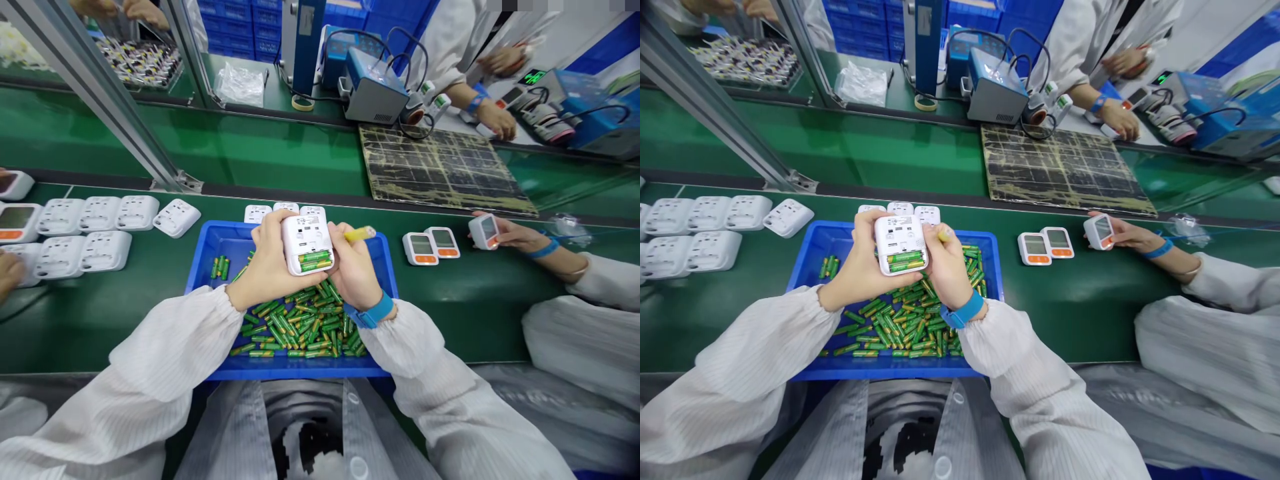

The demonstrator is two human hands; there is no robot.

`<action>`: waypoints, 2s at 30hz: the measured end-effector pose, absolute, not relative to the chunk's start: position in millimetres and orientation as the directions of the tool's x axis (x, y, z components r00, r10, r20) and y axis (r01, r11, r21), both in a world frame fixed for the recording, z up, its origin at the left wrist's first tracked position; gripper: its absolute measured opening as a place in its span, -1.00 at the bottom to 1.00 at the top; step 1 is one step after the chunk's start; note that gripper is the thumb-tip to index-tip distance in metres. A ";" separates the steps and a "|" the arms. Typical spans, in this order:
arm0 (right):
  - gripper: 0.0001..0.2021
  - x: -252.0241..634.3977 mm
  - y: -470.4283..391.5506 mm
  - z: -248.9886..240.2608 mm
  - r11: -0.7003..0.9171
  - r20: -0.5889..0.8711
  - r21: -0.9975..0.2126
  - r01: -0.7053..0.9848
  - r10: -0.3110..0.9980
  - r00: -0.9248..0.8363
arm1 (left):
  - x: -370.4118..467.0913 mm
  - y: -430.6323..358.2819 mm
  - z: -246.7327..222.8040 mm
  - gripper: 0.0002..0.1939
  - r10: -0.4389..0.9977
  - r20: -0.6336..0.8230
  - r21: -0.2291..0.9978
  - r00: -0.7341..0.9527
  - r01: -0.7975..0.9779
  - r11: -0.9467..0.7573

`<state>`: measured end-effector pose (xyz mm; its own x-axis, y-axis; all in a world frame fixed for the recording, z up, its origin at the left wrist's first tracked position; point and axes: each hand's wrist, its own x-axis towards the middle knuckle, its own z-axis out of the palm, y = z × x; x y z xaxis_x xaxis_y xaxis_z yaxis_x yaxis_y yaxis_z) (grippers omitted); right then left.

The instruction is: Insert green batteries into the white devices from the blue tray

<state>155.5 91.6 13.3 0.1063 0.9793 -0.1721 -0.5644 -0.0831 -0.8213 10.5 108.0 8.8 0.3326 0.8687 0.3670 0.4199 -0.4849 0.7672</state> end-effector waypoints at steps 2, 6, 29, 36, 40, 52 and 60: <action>-0.58 159.7 89.8 14.9 -0.028 -0.106 -0.866 -0.499 0.986 0.128 | 8.4 107.8 11.4 -0.02 0.845 0.383 0.721 0.372 0.451 -0.525; -0.57 164.9 87.9 14.7 -0.011 -0.063 -0.924 -0.383 0.990 0.124 | 8.4 107.5 11.7 -0.05 0.812 0.409 0.654 0.416 0.488 -0.579; -0.67 162.2 76.0 28.6 0.108 0.068 -0.971 -0.215 0.980 0.188 | 10.2 103.1 16.2 -0.22 0.878 0.303 0.596 0.370 0.646 -0.478; -0.67 157.3 71.0 25.9 0.152 0.131 -0.980 -0.127 0.978 0.161 | 11.2 101.9 15.2 -0.24 0.879 0.312 0.590 0.361 0.651 -0.477; -0.67 157.9 66.9 21.8 0.195 0.195 -0.981 0.017 0.969 0.153 | 10.9 102.7 15.8 -0.29 0.875 0.312 0.542 0.370 0.687 -0.484; -0.81 152.3 59.9 21.0 0.266 0.395 -0.657 0.705 0.919 0.022 | 19.4 103.5 8.2 -0.61 0.818 0.274 0.354 0.506 0.737 -0.575; -0.74 172.6 79.6 12.5 0.130 0.309 -0.831 0.540 0.916 0.255 | 11.0 104.9 19.3 -0.36 0.893 0.258 0.448 0.370 0.773 -0.449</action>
